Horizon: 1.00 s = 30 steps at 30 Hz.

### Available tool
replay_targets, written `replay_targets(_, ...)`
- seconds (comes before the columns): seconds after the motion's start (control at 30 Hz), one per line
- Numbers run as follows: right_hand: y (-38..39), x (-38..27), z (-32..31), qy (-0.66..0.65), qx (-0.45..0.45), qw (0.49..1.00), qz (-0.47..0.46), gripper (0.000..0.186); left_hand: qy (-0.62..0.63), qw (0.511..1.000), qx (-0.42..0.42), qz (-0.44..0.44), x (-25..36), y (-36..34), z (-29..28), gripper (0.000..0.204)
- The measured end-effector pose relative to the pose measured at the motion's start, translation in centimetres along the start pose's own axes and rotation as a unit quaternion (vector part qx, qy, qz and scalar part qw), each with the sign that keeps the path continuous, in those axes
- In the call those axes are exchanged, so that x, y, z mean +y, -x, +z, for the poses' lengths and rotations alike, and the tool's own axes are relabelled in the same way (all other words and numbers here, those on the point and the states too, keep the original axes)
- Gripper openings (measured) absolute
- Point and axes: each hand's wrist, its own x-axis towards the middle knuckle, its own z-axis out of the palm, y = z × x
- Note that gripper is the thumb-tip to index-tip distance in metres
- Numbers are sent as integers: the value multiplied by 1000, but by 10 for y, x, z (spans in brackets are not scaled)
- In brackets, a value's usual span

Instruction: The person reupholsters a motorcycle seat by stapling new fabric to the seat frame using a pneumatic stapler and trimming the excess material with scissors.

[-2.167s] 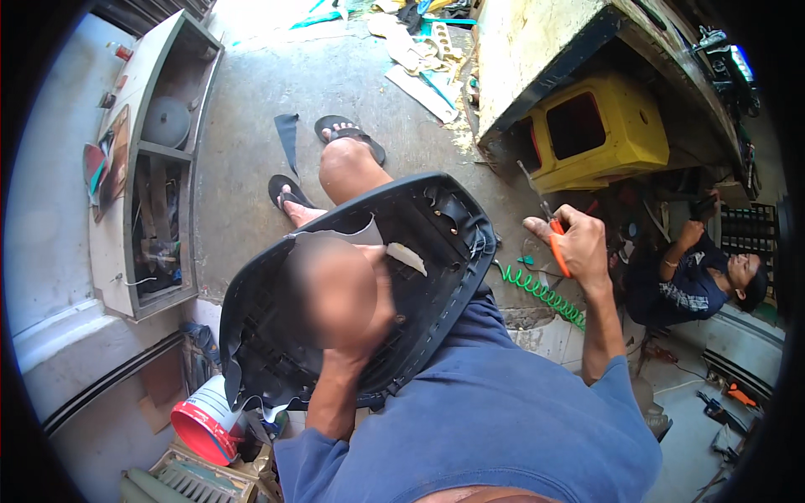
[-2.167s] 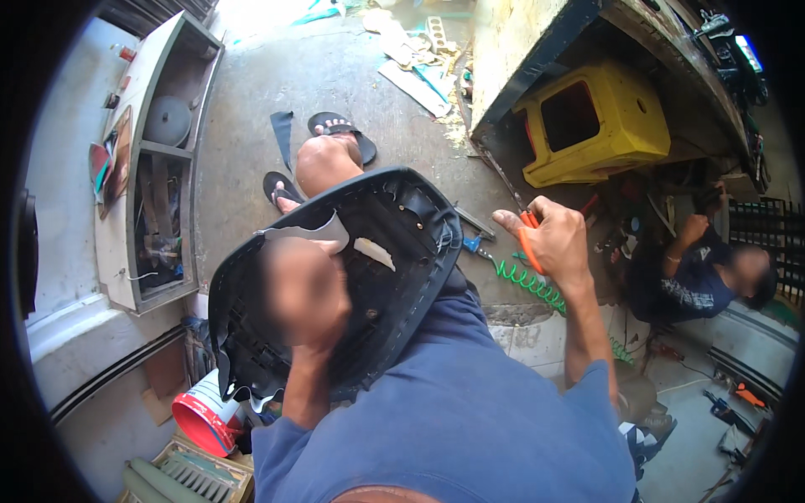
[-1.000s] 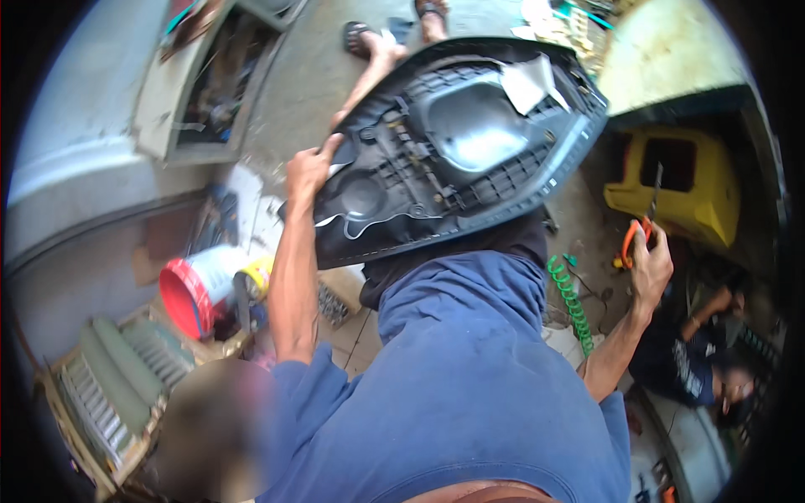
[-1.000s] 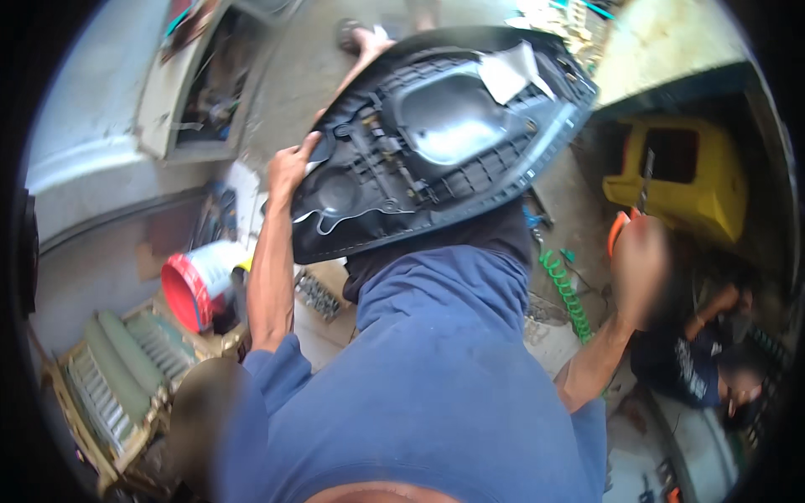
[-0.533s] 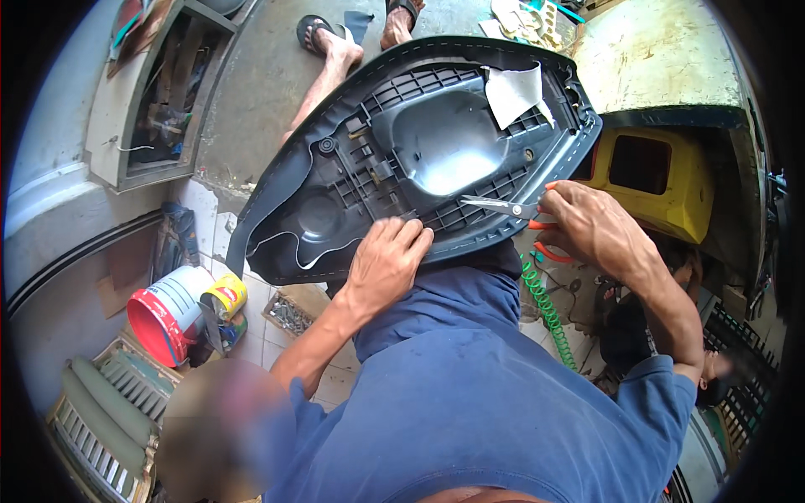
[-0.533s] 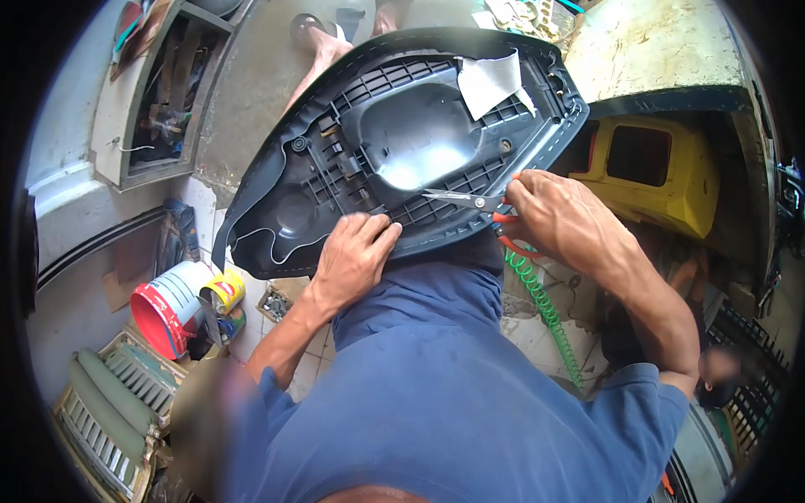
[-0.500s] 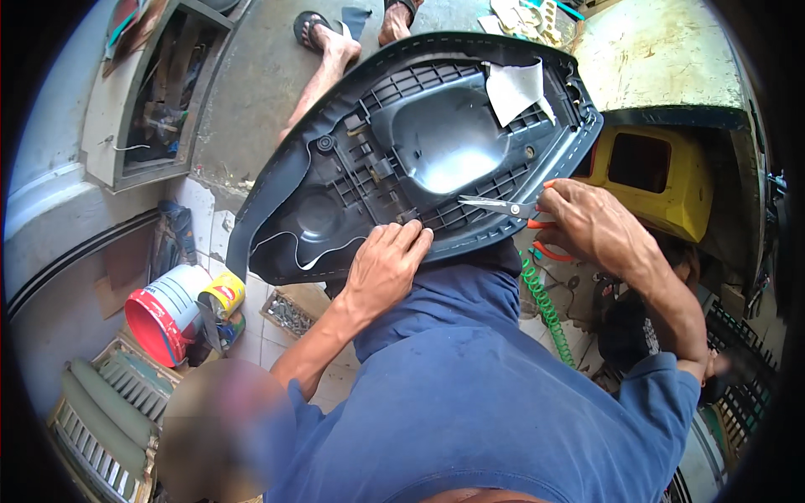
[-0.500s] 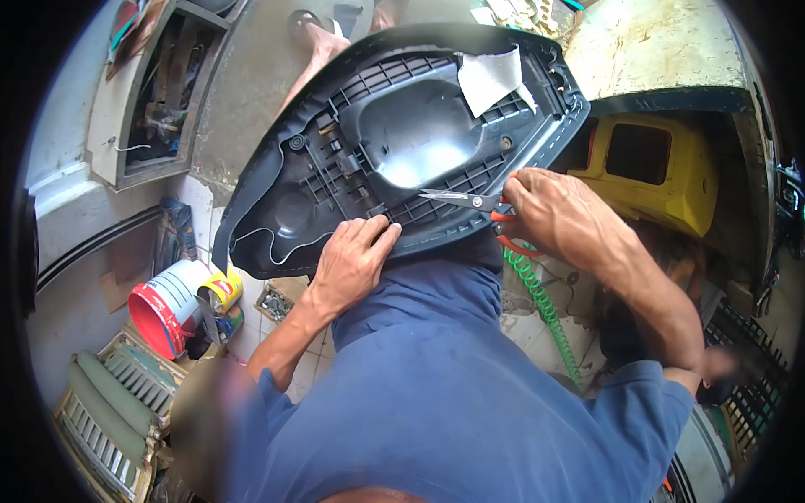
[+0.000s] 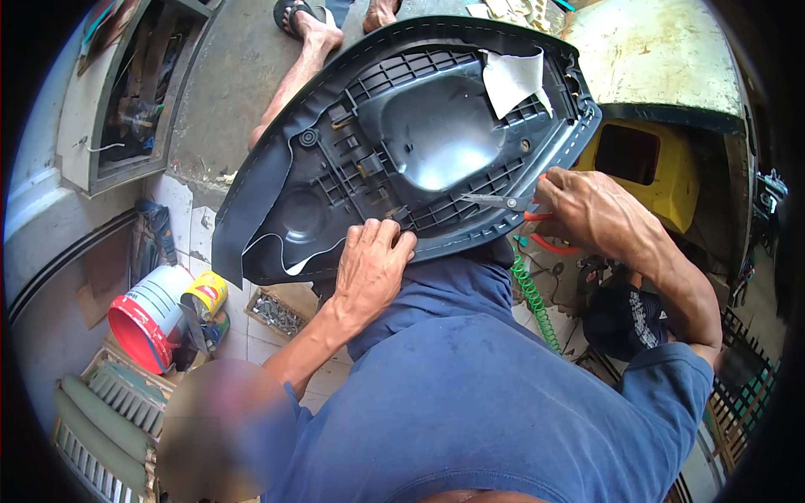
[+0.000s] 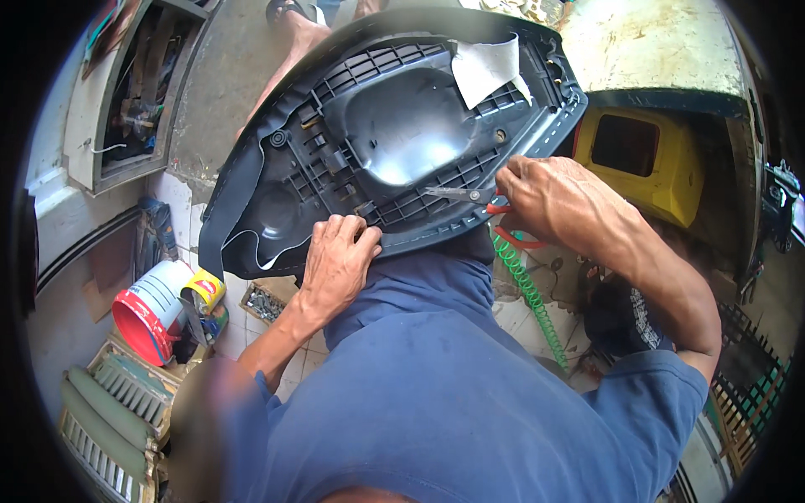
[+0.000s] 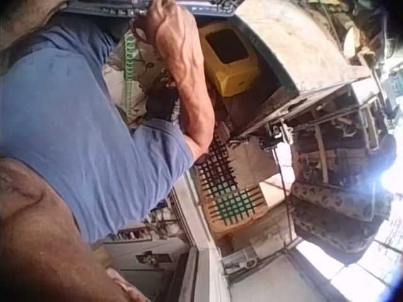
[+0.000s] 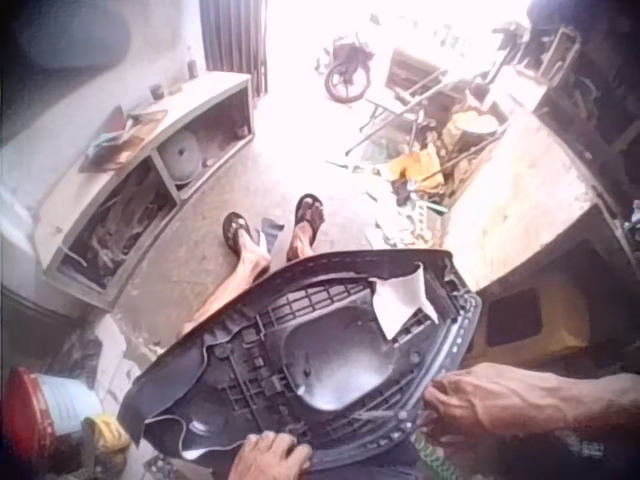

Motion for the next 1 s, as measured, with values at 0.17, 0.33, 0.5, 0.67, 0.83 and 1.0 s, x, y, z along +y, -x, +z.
replay_targets(0.17,13,15,-15,-40,160,985,45,32,13,999,2,-38,12,-2,5,25)
replay_targets(0.33,47,27,-5,-142,375,909,117,41,-35,997,-19,-66,17,0,4,27)
replay_targets(0.5,57,29,41,-148,252,952,90,40,17,992,-39,-121,20,-4,1,19)
replay_targets(0.67,36,16,41,-203,161,964,52,32,62,989,-86,-102,18,1,-12,32)
replay_targets(0.83,5,11,40,-178,53,982,-22,30,77,991,-80,-77,17,-15,-14,27)
replay_targets(1.0,-27,17,25,-132,-54,988,-63,36,106,989,-55,-89,24,-28,-4,10)
